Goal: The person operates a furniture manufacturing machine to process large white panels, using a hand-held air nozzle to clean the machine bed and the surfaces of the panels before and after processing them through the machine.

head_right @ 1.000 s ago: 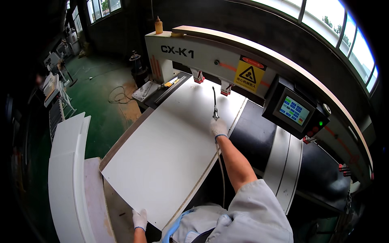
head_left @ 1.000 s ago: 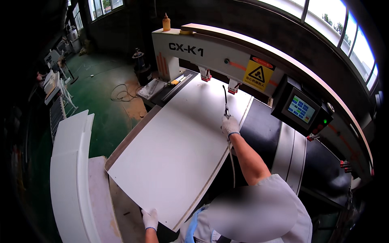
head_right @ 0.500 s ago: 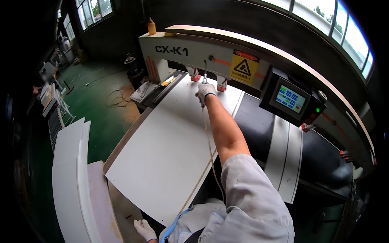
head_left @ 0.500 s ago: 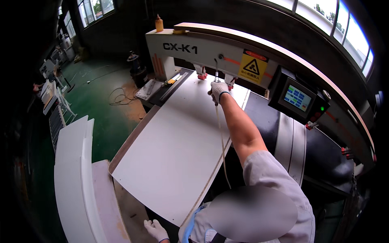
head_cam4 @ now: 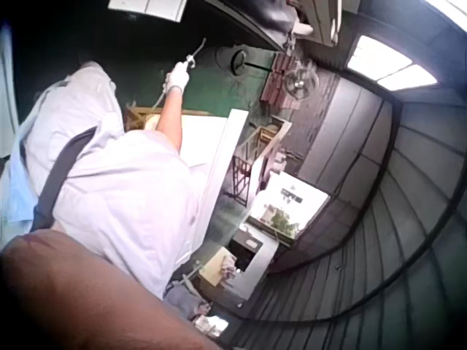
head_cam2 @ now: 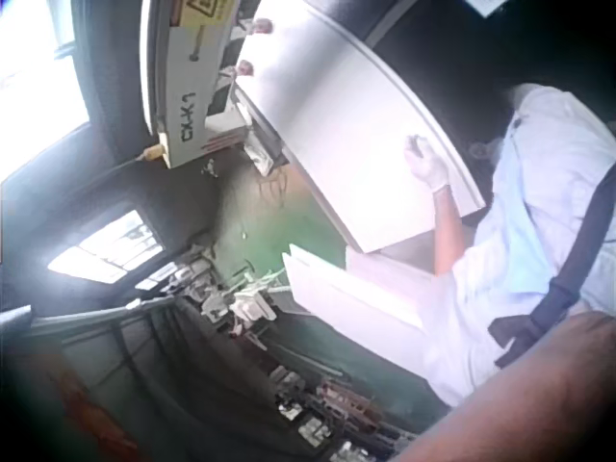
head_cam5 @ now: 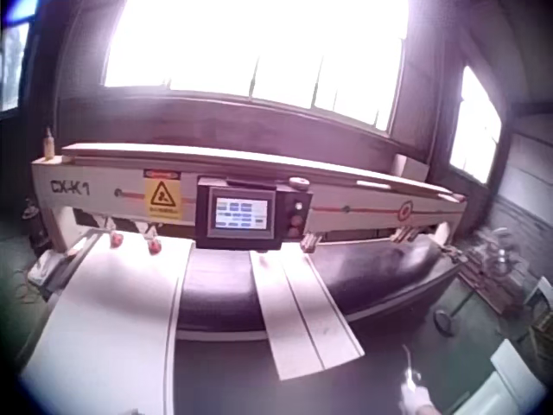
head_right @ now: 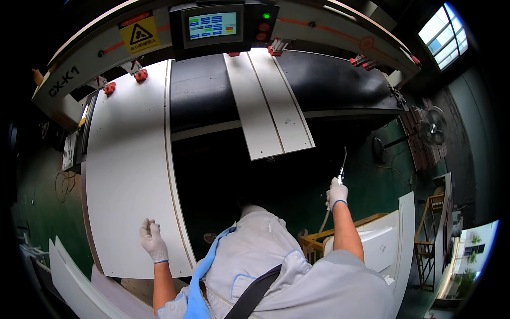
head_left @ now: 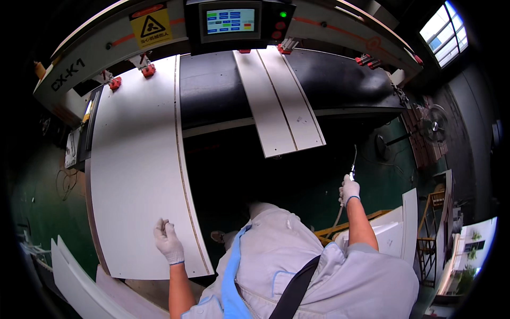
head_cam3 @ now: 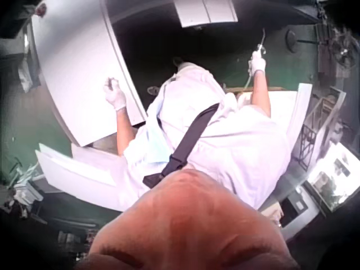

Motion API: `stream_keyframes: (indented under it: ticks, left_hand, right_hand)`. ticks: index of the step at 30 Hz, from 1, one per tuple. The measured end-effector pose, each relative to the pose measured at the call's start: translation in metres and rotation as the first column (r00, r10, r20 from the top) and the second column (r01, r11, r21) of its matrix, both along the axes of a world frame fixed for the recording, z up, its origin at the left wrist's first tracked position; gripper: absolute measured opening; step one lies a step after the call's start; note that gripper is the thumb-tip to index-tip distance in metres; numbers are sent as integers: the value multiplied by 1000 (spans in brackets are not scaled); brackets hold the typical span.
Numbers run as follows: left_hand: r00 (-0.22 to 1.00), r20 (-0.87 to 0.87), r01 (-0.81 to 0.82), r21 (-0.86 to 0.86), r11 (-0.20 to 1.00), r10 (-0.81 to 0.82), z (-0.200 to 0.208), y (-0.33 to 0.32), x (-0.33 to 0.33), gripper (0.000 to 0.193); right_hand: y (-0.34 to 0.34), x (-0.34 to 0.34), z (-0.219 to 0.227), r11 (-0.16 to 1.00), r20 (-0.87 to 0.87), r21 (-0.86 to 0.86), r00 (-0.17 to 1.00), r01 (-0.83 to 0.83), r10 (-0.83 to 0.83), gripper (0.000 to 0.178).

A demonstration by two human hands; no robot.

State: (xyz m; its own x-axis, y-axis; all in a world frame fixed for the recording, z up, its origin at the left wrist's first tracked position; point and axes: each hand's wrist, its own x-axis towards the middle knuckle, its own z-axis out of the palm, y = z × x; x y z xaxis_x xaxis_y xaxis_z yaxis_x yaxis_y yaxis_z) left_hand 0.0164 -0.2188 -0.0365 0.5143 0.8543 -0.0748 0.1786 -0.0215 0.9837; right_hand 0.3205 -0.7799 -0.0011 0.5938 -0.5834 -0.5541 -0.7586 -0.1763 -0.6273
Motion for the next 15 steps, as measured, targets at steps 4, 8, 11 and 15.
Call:
stream_keyframes:
  ticks: [4,8,11,15]
  left_hand:
    - [920,-140,360,-74,930,-367,-6,-58,146,50]
    - [811,-254,474,-241,847,-526,-65,-130,298,62]
    - [784,-175,388,-611,690,-596,-50,-199,379,49]
    - [846,-90,344,-659,668,-525,-85,-229,383,36]
  right_hand:
    - [-6,-22,85,706,-375,359,598,-611,708,36]
    - [15,23,91,704,-233,246,665,-666,710,35]
    - [-35,80,23,512,-175,-296,573,-806,801,37]
    - [2,139,62,704,-128,-5,699,-710,703,39]
